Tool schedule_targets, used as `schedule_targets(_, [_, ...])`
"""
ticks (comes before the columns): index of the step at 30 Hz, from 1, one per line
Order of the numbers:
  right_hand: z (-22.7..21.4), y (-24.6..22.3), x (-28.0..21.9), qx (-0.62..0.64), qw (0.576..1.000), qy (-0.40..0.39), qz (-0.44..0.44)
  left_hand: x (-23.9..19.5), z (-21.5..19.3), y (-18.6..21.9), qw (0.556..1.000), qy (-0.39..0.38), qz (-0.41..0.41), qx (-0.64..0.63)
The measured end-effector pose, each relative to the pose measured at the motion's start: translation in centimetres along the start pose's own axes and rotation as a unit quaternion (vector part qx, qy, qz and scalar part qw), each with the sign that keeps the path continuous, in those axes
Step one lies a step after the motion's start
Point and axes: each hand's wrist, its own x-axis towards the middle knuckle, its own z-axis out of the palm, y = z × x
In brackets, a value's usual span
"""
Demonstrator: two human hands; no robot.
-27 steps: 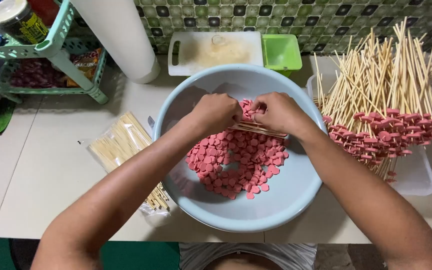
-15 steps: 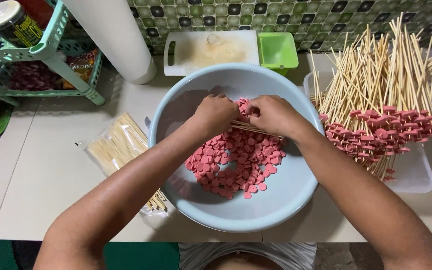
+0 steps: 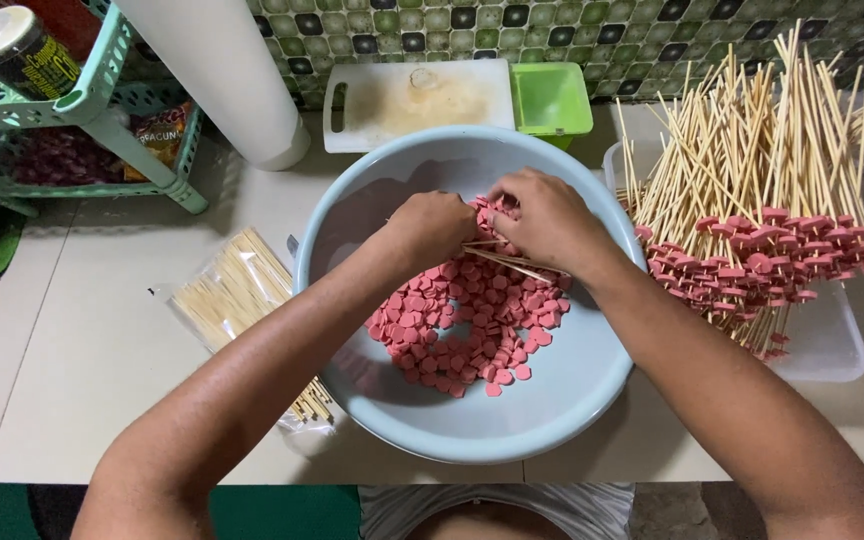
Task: The person sits on the floor and repeatedly picks up small pink heart-shaped candies from a bowl, then threads them onto wooden skewers. They place the completed skewers into a nearby container.
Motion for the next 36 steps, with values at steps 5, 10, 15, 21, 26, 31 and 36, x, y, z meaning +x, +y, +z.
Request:
schedule_targets(5, [0.8,2.4,1.3,0.105,0.964,0.232,-0.077,-1.1,-2.9,-0.5,0.997,0.004,-0.035,-0.064])
schedule_targets(10, [-0.8,1.5,0.8,0.224,0.911,0.339,-0.065,-2.9,-7.1,-0.9,0.988,0.025,-0.066,-0.140])
schedule_targets(15, [0.0,3.0,1.5,0.313,0.870,0.376,-0.055,-3.2,-8.3,-2.7,0.964,0.091,-0.069,-0.242])
schedule_targets(21, [-0.1,2.5,1.5,0.397,0.852,0.341,-0.002,-5.3,-11.5,-1.8,0.928,0.049,-0.117,-0.352])
schedule_targets(26, [1.1,1.1,0.8,0.447,0.879,0.167,0.019,-4.6,-9.6,-1.4,0.927,0.146,-0.101,-0.331])
schedule_targets(31, [1.6,0.7,0.6,0.381,0.905,0.184,-0.041,-3.2,-9.9,0.1,0.932,0.145,-0.105,-0.314])
schedule_targets(36, [-2.0,-0.2,-0.5,0.403,0.868,0.282,-0.073,-3.3,-14.6,4.0,0.916,0.176,-0.068,-0.354])
